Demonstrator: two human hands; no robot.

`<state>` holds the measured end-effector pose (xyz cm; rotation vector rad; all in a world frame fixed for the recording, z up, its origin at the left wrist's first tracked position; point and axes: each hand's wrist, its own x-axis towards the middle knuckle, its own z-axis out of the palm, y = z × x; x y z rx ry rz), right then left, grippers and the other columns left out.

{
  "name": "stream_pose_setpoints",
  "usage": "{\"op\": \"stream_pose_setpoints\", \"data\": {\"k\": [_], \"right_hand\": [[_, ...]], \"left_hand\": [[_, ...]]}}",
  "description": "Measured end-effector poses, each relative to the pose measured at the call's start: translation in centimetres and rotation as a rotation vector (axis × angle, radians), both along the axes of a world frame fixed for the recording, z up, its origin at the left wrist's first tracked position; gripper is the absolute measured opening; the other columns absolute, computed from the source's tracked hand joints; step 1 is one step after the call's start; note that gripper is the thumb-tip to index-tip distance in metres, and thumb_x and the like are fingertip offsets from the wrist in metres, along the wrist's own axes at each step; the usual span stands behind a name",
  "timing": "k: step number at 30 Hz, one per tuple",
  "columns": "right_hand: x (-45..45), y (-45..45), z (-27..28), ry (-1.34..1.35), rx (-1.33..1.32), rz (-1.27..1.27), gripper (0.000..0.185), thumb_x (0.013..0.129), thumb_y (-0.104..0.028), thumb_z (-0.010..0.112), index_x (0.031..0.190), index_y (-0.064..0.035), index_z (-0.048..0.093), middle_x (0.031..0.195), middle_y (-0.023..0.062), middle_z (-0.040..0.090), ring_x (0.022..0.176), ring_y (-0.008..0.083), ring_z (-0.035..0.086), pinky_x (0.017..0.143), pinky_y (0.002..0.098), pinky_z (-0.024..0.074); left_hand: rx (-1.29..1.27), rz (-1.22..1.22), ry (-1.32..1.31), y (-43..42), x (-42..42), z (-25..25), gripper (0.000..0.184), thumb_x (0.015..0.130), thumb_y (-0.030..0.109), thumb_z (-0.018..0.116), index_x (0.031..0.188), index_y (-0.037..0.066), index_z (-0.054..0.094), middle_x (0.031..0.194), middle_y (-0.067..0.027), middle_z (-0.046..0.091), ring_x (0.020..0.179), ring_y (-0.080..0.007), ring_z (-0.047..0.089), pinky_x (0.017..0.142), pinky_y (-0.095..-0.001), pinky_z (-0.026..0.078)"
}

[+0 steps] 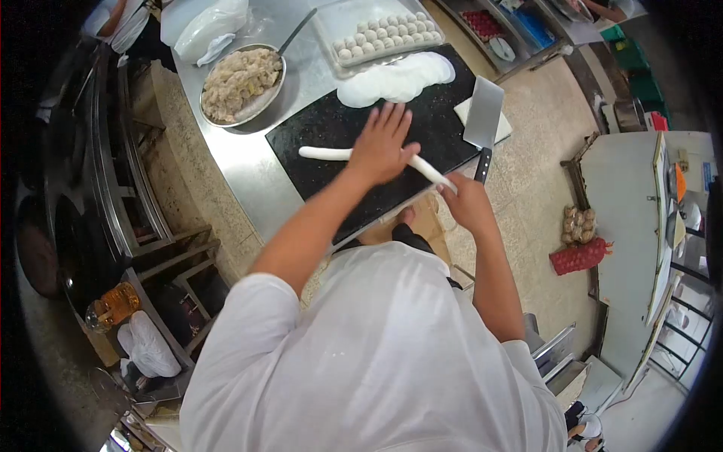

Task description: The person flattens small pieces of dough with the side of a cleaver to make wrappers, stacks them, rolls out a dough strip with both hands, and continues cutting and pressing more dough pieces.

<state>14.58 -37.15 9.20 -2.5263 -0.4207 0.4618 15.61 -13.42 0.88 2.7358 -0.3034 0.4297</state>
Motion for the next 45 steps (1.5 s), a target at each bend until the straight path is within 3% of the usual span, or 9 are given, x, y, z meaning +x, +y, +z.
{"op": "stream_pose_setpoints", "data": {"k": [7,15,18,22,27,30,35,38,45], "right_hand": [[-1.1,-4.3,1.6,0.179,0.111,0.121,0.028,0.092,-0.020,0.073,0.113,-0.0010,0.071,0.094,0.0240,0.072,0.088,0.0407,0.071,0.078,0.0438,0.0545],[7.7,-0.6,-0.9,0.396,0.306,0.136,0.031,0.099,-0.024,0.066,0.121,-0.0027,0.067,0.092,0.0135,0.073,0.091,0.0231,0.073,0.072,0.0361,0.0557],[8.6,0.7,-1.1,0.635,0.488,0.111,0.038,0.102,-0.023,0.062,0.134,-0.0030,0.060,0.113,0.0115,0.070,0.104,0.0201,0.070,0.082,0.0336,0.0544],[7.9,-1.6,-0.8,0.729,0.881,0.095,0.047,0.103,-0.025,0.062,0.146,-0.0054,0.053,0.133,0.0146,0.063,0.118,0.0201,0.061,0.080,0.0311,0.0543],[9.4,-10.6,-7.5,-0.078,0.547,-0.211,0.035,0.098,-0.020,0.070,0.125,-0.0012,0.059,0.105,0.0061,0.060,0.093,0.0161,0.058,0.085,0.0328,0.0505],[9.4,-12.6,-9.7,0.187,0.537,-0.473,0.033,0.098,-0.024,0.071,0.118,-0.0019,0.055,0.103,0.0064,0.059,0.090,0.0162,0.056,0.083,0.0334,0.0502],[8.9,-7.9,-9.6,0.851,1.038,-0.582,0.031,0.101,-0.035,0.066,0.111,-0.0101,0.050,0.094,0.0060,0.059,0.076,0.0198,0.062,0.071,0.0365,0.0534],[9.0,-7.3,-10.2,0.874,1.052,-0.697,0.028,0.103,-0.037,0.063,0.104,-0.0116,0.051,0.086,0.0049,0.059,0.065,0.0188,0.059,0.059,0.0374,0.0515],[6.4,-12.2,-6.9,0.419,1.205,-0.618,0.043,0.105,-0.050,0.054,0.096,-0.0081,0.055,0.069,0.0047,0.054,0.058,0.0161,0.057,0.054,0.0320,0.0512]], "left_hand": [[-0.099,0.091,0.310,-4.3,-14.4,-1.8,0.071,0.101,0.055,0.049,0.155,0.009,0.045,0.162,-0.0189,0.039,0.151,-0.0420,0.032,0.123,-0.0571,0.021],[0.093,0.574,0.173,2.1,3.3,0.3,0.074,0.099,0.062,0.048,0.159,0.018,0.040,0.167,-0.0206,0.026,0.154,-0.0441,0.021,0.123,-0.0648,0.012],[-0.036,0.457,-0.307,6.5,5.4,0.9,0.040,0.098,0.034,0.063,0.130,0.010,0.068,0.140,-0.0231,0.059,0.130,-0.0448,0.054,0.108,-0.0539,0.042],[-0.494,0.795,0.002,2.9,-0.7,5.8,0.025,0.096,0.028,0.066,0.097,0.004,0.074,0.096,-0.0175,0.072,0.091,-0.0374,0.069,0.080,-0.0454,0.053],[-0.585,0.796,0.109,-5.0,-5.2,3.0,0.027,0.092,0.029,0.073,0.094,0.002,0.071,0.085,-0.0161,0.068,0.078,-0.0376,0.065,0.068,-0.0453,0.051],[-0.180,0.514,0.020,-7.7,-4.0,3.2,0.029,0.088,0.027,0.077,0.103,0.004,0.069,0.103,-0.0151,0.067,0.089,-0.0353,0.066,0.079,-0.0463,0.053],[-0.242,0.551,0.265,-3.0,-2.0,1.1,0.029,0.092,0.030,0.074,0.099,0.003,0.067,0.094,-0.0155,0.067,0.085,-0.0325,0.066,0.076,-0.0465,0.053],[-1.031,0.891,0.404,2.7,-2.5,5.5,0.029,0.098,0.032,0.068,0.096,0.003,0.064,0.085,-0.0088,0.066,0.070,-0.0187,0.063,0.060,-0.0348,0.051],[-0.891,0.792,0.063,10.0,-7.0,6.0,0.030,0.094,0.033,0.076,0.091,0.005,0.066,0.078,-0.0016,0.059,0.068,-0.0101,0.053,0.061,-0.0296,0.044]]}}
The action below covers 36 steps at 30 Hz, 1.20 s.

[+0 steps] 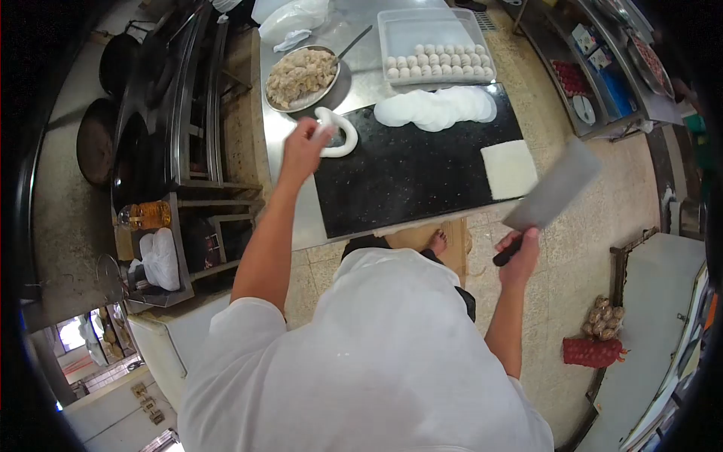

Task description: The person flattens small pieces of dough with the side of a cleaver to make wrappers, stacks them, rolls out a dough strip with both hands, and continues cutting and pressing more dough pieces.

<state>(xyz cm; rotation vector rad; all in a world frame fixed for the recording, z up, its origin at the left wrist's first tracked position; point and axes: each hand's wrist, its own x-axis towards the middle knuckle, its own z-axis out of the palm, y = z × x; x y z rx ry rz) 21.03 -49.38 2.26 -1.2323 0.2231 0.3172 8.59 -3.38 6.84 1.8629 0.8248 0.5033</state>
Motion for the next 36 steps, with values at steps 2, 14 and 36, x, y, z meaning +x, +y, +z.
{"op": "stream_pose_setpoints", "data": {"k": [2,14,36], "right_hand": [[-0.3,0.0,-0.2,-0.100,0.078,-0.003,0.040,0.104,-0.047,0.057,0.096,-0.0074,0.055,0.073,0.0053,0.056,0.059,0.0184,0.058,0.058,0.0340,0.0531],[-11.2,10.5,0.9,0.155,-0.269,0.119,0.014,0.104,-0.022,0.057,0.101,-0.0081,0.055,0.075,0.0042,0.056,0.056,0.0148,0.056,0.052,0.0310,0.0487],[-17.9,21.1,6.5,-0.503,-1.214,1.104,0.018,0.100,-0.015,0.045,0.104,0.0006,0.053,0.097,0.0268,0.068,0.093,0.0456,0.067,0.078,0.0544,0.0536]], "left_hand": [[0.258,-0.187,0.171,-1.4,-1.0,-1.6,0.031,0.090,0.029,0.079,0.092,0.000,0.068,0.079,-0.0112,0.064,0.075,-0.0213,0.061,0.071,-0.0367,0.049],[0.464,-0.367,0.007,-0.2,-6.5,-6.2,0.043,0.080,0.022,0.086,0.114,0.005,0.066,0.112,-0.0147,0.067,0.107,-0.0382,0.061,0.095,-0.0467,0.049],[0.191,-0.484,-0.002,2.6,-9.7,-5.0,0.019,0.087,0.013,0.076,0.099,0.002,0.066,0.091,-0.0163,0.064,0.078,-0.0379,0.062,0.071,-0.0434,0.052]]}}
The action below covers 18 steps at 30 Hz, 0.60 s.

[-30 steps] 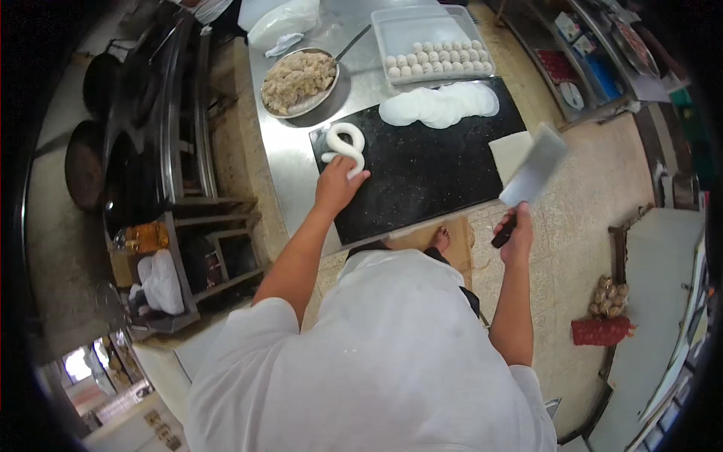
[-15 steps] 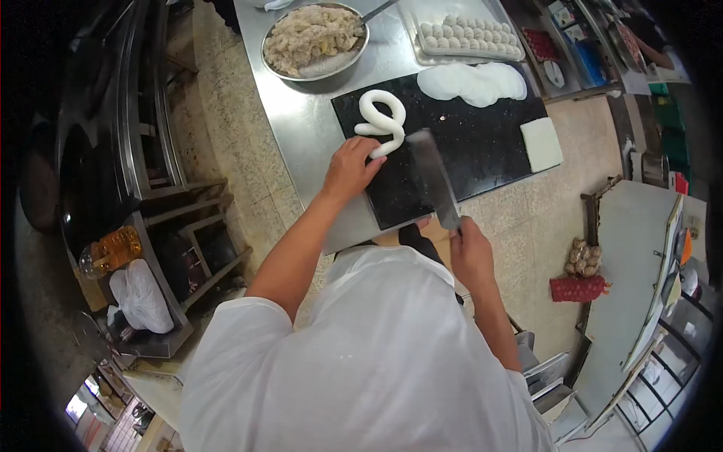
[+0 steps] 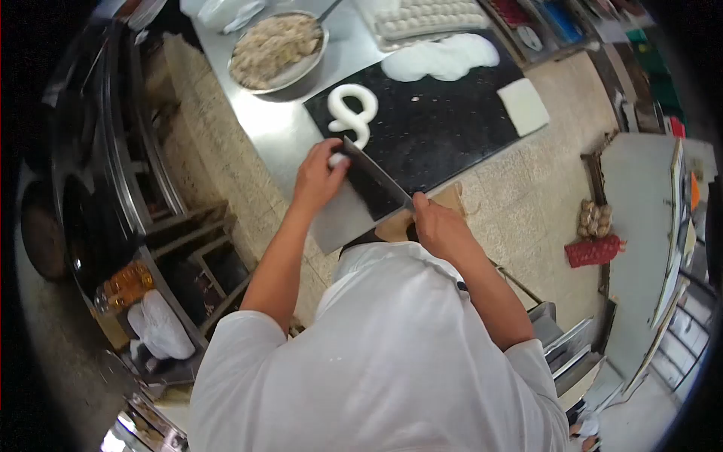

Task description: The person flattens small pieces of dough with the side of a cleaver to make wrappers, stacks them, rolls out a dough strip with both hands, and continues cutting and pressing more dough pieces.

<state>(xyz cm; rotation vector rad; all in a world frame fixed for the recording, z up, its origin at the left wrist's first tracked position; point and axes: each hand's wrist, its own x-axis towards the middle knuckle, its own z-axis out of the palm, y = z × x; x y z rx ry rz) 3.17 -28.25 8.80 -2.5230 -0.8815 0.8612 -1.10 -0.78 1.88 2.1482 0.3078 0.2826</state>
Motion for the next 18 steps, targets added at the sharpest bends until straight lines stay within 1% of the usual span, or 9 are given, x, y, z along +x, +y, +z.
{"op": "stream_pose_setpoints", "data": {"k": [3,5,6,7,9,10,12,15,18], "right_hand": [[0.3,-4.8,-0.3,0.050,0.126,-0.093,0.018,0.100,-0.014,0.052,0.104,0.0022,0.059,0.098,0.0291,0.069,0.091,0.0475,0.067,0.077,0.0537,0.0526],[0.2,-8.5,-0.1,0.112,0.166,-0.204,0.019,0.099,-0.015,0.057,0.104,0.0025,0.061,0.097,0.0291,0.069,0.088,0.0468,0.068,0.075,0.0514,0.0530],[0.2,-10.2,-0.2,0.177,0.213,-0.323,0.020,0.098,-0.017,0.061,0.104,0.0028,0.063,0.096,0.0290,0.070,0.086,0.0462,0.069,0.073,0.0491,0.0533],[0.2,-11.9,-0.5,0.175,0.231,-0.321,0.020,0.098,-0.017,0.061,0.104,0.0028,0.063,0.096,0.0290,0.070,0.086,0.0462,0.069,0.073,0.0491,0.0533],[0.0,-15.5,-1.4,0.118,0.354,-0.546,0.026,0.098,-0.022,0.066,0.105,0.0028,0.064,0.089,0.0234,0.071,0.077,0.0339,0.071,0.068,0.0414,0.0530],[0.3,-16.4,-0.1,0.122,0.419,-0.623,0.028,0.099,-0.024,0.066,0.105,0.0029,0.065,0.087,0.0188,0.071,0.075,0.0265,0.069,0.067,0.0378,0.0526],[2.1,-18.3,2.3,0.126,0.492,-0.710,0.030,0.100,-0.027,0.065,0.105,0.0030,0.066,0.084,0.0141,0.071,0.073,0.0192,0.067,0.066,0.0341,0.0521],[5.8,-19.1,3.4,-0.052,0.857,-0.844,0.034,0.104,-0.030,0.062,0.108,0.0035,0.065,0.083,0.0064,0.067,0.071,0.0118,0.061,0.066,0.0296,0.0505],[13.2,-15.1,-0.9,-0.154,1.096,-1.057,0.035,0.106,-0.031,0.057,0.112,0.0034,0.063,0.082,0.0058,0.065,0.069,0.0107,0.060,0.064,0.0280,0.0493]], "left_hand": [[0.144,0.029,-0.026,0.0,-0.6,0.0,0.028,0.087,0.027,0.078,0.094,0.002,0.067,0.088,-0.0149,0.062,0.078,-0.0364,0.062,0.071,-0.0470,0.052],[0.491,-0.066,0.125,-1.4,-0.7,1.6,0.029,0.090,0.030,0.074,0.094,0.002,0.069,0.086,-0.0161,0.060,0.073,-0.0353,0.060,0.067,-0.0478,0.050],[0.543,-0.177,0.243,-2.9,-0.6,1.5,0.023,0.090,0.024,0.074,0.093,0.001,0.070,0.100,-0.0161,0.062,0.094,-0.0334,0.064,0.084,-0.0446,0.052],[0.561,-0.174,0.239,-4.4,0.2,1.2,0.023,0.090,0.024,0.074,0.093,0.001,0.070,0.100,-0.0161,0.062,0.094,-0.0334,0.064,0.084,-0.0446,0.052],[0.729,-0.476,0.073,-8.0,1.5,0.3,0.031,0.096,0.033,0.068,0.114,0.008,0.072,0.133,-0.0179,0.058,0.130,-0.0384,0.052,0.111,-0.0545,0.039],[0.733,-0.489,0.086,-9.5,2.2,-0.3,0.031,0.096,0.033,0.068,0.114,0.008,0.072,0.133,-0.0179,0.058,0.130,-0.0384,0.052,0.111,-0.0545,0.039],[0.860,-0.445,0.025,-11.4,5.2,-1.4,0.053,0.100,0.049,0.057,0.144,0.021,0.058,0.160,-0.0145,0.039,0.152,-0.0421,0.026,0.121,-0.0673,0.015],[0.813,-0.625,0.127,-13.3,9.1,-1.1,0.068,0.099,0.063,0.046,0.159,0.030,0.039,0.169,-0.0125,0.025,0.156,-0.0407,0.018,0.120,-0.0715,0.010],[0.813,-0.709,0.064,-14.2,11.6,-1.2,0.071,0.099,0.066,0.045,0.159,0.028,0.040,0.169,-0.0127,0.025,0.156,-0.0409,0.017,0.121,-0.0699,0.009]]}}
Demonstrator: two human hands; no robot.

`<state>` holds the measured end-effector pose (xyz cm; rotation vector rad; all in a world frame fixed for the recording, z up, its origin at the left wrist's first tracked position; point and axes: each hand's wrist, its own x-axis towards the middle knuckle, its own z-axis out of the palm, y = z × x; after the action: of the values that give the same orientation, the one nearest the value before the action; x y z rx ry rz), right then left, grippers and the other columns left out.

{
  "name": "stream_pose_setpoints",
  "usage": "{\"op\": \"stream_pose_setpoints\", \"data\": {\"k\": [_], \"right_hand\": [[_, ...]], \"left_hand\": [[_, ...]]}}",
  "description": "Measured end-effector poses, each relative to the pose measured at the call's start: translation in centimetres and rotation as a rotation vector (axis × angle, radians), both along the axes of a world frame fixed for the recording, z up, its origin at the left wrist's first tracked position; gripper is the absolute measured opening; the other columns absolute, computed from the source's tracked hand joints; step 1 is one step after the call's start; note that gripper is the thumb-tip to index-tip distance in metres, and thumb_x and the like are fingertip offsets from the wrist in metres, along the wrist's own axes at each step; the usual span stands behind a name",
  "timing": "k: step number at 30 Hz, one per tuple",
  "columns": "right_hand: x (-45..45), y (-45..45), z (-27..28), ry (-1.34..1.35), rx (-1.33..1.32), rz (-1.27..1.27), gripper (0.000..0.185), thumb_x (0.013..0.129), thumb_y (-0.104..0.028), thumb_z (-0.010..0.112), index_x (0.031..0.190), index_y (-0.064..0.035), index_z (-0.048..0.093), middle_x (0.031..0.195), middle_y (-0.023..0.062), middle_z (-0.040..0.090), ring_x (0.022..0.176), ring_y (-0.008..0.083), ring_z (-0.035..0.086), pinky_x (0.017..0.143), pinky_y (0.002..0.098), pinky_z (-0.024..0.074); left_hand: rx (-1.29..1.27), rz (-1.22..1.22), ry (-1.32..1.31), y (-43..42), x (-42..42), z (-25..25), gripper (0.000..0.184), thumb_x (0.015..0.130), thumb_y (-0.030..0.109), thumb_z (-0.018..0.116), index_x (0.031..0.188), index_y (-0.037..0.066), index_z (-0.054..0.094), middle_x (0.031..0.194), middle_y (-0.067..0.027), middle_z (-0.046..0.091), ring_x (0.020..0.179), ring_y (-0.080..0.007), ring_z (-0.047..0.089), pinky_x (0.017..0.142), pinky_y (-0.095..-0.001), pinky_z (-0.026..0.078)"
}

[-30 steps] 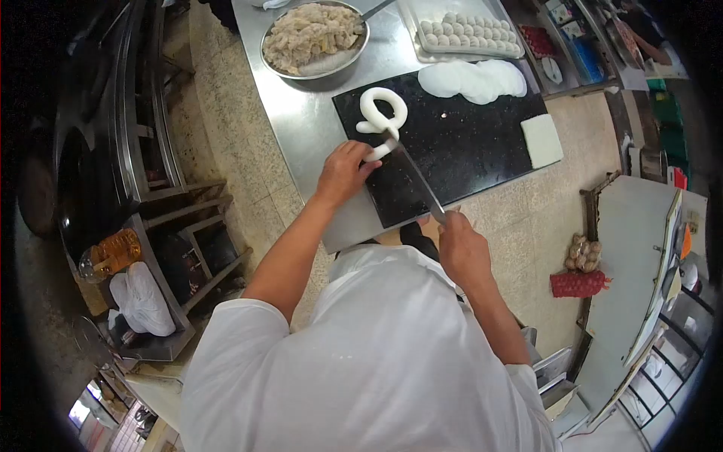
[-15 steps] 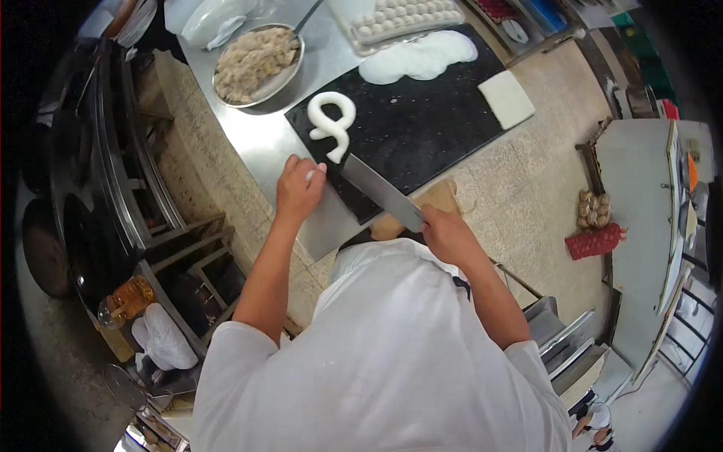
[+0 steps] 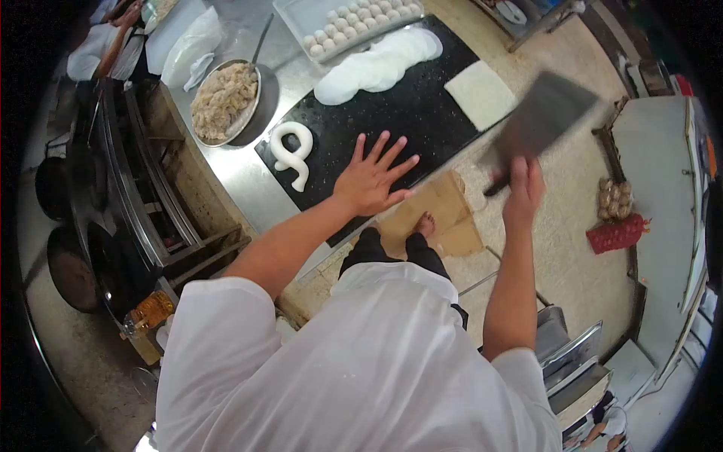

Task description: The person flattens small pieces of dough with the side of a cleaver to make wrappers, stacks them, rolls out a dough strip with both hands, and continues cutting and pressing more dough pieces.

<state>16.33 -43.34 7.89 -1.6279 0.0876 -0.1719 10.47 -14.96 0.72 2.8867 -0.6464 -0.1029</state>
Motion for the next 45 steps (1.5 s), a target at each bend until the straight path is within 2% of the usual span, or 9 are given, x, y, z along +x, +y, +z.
{"op": "stream_pose_setpoints", "data": {"k": [3,10,17,18,22,28,31,36,45], "right_hand": [[5.7,0.8,-7.0,0.655,0.093,0.079,0.027,0.106,-0.029,0.055,0.095,-0.0050,0.054,0.072,0.0044,0.057,0.058,0.0143,0.057,0.054,0.0321,0.0490],[-3.8,1.1,-5.1,0.709,-0.271,0.440,0.029,0.105,-0.033,0.056,0.111,-0.0059,0.062,0.070,0.0031,0.057,0.052,0.0138,0.054,0.047,0.0333,0.0440],[-11.2,5.6,-12.6,-0.010,-0.861,0.780,0.036,0.100,-0.042,0.060,0.110,-0.0089,0.070,0.099,0.0201,0.075,0.095,0.0414,0.070,0.092,0.0506,0.0504],[-8.0,6.1,-9.8,0.499,-0.719,0.998,0.043,0.100,-0.045,0.059,0.112,-0.0049,0.069,0.096,0.0201,0.074,0.093,0.0412,0.071,0.090,0.0511,0.0520],[-1.6,6.9,-5.5,0.918,-0.515,0.849,0.050,0.099,-0.046,0.060,0.114,0.0003,0.068,0.093,0.0224,0.074,0.094,0.0413,0.071,0.092,0.0523,0.0520],[-14.3,5.2,-10.5,-0.119,-0.898,0.691,0.062,0.086,-0.041,0.079,0.125,0.0034,0.060,0.112,0.0350,0.067,0.112,0.0440,0.066,0.085,0.0509,0.0551],[-12.3,6.8,-6.8,0.701,-0.748,0.720,0.078,0.084,-0.036,0.081,0.144,0.0010,0.048,0.115,0.0288,0.070,0.105,0.0446,0.069,0.088,0.0490,0.0543],[-2.8,7.5,-5.9,0.563,-0.709,0.736,0.080,0.080,-0.049,0.082,0.132,0.0062,0.056,0.100,0.0309,0.072,0.100,0.0440,0.071,0.087,0.0502,0.0550],[-13.6,6.0,-7.5,0.466,-0.746,0.641,0.085,0.073,-0.045,0.088,0.131,0.0090,0.055,0.145,0.0384,0.047,0.125,0.0489,0.058,0.096,0.0493,0.0538]], "left_hand": [[0.048,-0.043,-0.006,-0.6,0.6,-0.1,0.072,0.099,0.067,0.043,0.159,0.028,0.039,0.169,-0.0128,0.025,0.157,-0.0412,0.016,0.123,-0.0670,0.009],[-0.214,0.122,0.030,0.1,1.3,1.8,0.070,0.100,0.061,0.048,0.160,0.026,0.038,0.170,-0.0128,0.025,0.157,-0.0389,0.019,0.124,-0.0633,0.010],[-0.045,-0.313,0.076,2.1,1.1,-0.5,0.075,0.093,0.069,0.053,0.156,0.029,0.045,0.166,-0.0078,0.034,0.155,-0.0362,0.025,0.121,-0.0685,0.016],[-0.009,-0.330,0.046,2.1,2.7,-0.1,0.075,0.092,0.067,0.055,0.155,0.029,0.046,0.166,-0.0078,0.034,0.154,-0.0358,0.027,0.120,-0.0694,0.016],[-0.149,-0.285,-0.116,1.5,8.9,-1.2,0.074,0.092,0.066,0.055,0.155,0.029,0.046,0.166,-0.0079,0.034,0.154,-0.0352,0.028,0.120,-0.0689,0.015],[-0.082,-0.569,0.116,1.6,2.0,-0.4,0.074,0.092,0.067,0.055,0.156,0.031,0.044,0.166,-0.0066,0.035,0.155,-0.0338,0.027,0.123,-0.0656,0.010],[-0.216,-0.634,0.156,1.0,1.9,-1.4,0.078,0.089,0.068,0.057,0.156,0.031,0.043,0.166,-0.0059,0.035,0.156,-0.0325,0.026,0.123,-0.0658,0.009],[-0.076,-0.501,-0.007,1.4,10.7,-0.5,0.075,0.092,0.067,0.054,0.156,0.028,0.044,0.166,-0.0075,0.034,0.155,-0.0332,0.026,0.123,-0.0663,0.011],[-0.203,-0.621,0.156,-0.2,1.5,-1.7,0.071,0.093,0.070,0.049,0.152,0.031,0.050,0.162,-0.0055,0.042,0.154,-0.0335,0.029,0.124,-0.0646,0.010]]}}
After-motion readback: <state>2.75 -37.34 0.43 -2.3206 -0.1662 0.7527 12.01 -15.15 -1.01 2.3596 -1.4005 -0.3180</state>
